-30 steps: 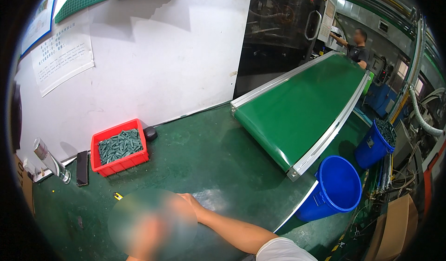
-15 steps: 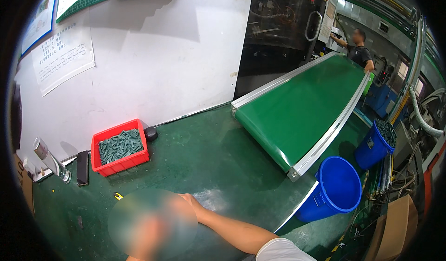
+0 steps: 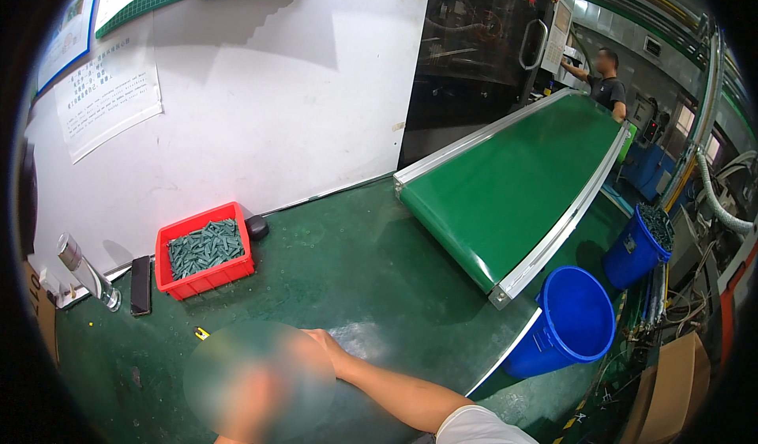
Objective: The recorder gathers green plastic U-shaped parts from a workstation, packs them into a box, seals the box with tape, and moves to another station to inspect and deburr similar parts using a utility knife.
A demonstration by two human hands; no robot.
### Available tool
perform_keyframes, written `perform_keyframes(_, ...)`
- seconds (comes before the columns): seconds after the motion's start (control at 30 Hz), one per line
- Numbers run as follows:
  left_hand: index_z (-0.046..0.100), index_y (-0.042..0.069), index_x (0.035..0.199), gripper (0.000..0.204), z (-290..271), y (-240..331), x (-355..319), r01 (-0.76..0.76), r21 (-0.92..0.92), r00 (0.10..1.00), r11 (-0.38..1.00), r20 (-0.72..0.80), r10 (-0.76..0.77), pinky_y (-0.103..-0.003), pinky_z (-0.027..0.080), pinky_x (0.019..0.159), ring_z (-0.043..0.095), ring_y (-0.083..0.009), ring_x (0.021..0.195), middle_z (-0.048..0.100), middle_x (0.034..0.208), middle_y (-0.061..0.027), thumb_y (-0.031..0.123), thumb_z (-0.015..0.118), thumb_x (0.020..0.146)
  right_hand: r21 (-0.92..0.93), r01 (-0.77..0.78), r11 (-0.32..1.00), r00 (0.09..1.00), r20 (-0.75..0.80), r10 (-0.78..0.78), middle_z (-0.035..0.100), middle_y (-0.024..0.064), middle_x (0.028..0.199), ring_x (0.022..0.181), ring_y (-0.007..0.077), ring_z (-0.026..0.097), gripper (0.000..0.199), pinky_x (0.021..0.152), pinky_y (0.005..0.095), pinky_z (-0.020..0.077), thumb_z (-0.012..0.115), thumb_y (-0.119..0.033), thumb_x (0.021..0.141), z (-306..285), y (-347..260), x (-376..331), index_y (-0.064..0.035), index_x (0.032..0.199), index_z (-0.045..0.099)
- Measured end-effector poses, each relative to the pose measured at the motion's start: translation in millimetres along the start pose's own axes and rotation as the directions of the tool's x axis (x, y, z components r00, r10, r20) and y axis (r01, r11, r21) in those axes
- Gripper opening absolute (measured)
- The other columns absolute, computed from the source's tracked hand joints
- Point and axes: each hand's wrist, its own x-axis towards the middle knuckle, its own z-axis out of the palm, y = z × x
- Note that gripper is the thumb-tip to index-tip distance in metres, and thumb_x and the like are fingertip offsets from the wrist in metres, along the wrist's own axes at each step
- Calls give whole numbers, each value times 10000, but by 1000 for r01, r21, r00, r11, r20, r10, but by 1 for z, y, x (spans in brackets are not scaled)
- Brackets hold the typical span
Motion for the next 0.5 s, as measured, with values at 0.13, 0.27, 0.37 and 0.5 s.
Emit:
perform_keyframes(0.13,667,51,773,98,0,-1,-1,-7,2,1000,1000,-8,7,-349,402,452,510,-250,460,496,538,-89,14,602,709,-4,15,1000,1000,-4,-15,637,144,794,695,265,618,197,626,334,481,582,-196,883,0,-2,0,-6,927,611)
perform_keyframes(0.27,666,51,770,97,1,-1,0,-10,2,1000,1000,-11,10,-345,397,445,502,-245,451,489,534,-85,14,602,707,-11,16,1000,1000,-5,-17,633,139,779,681,252,613,198,619,332,478,582,-197,882,0,1,0,-7,928,611)
perform_keyframes(0.37,666,52,769,99,1,-1,0,-13,3,1000,1000,-11,13,-344,395,442,497,-243,447,486,532,-83,12,601,707,-6,18,1000,1000,3,-18,629,134,766,670,240,606,199,614,328,474,582,-199,883,1,3,0,-7,928,611)
perform_keyframes(0.5,666,51,767,100,-2,7,3,0,20,1000,1000,-5,0,-343,394,442,495,-242,445,485,532,-83,9,599,706,-7,49,999,999,-20,-49,626,134,763,662,234,599,198,610,325,471,580,-198,884,2,6,0,-7,926,610)
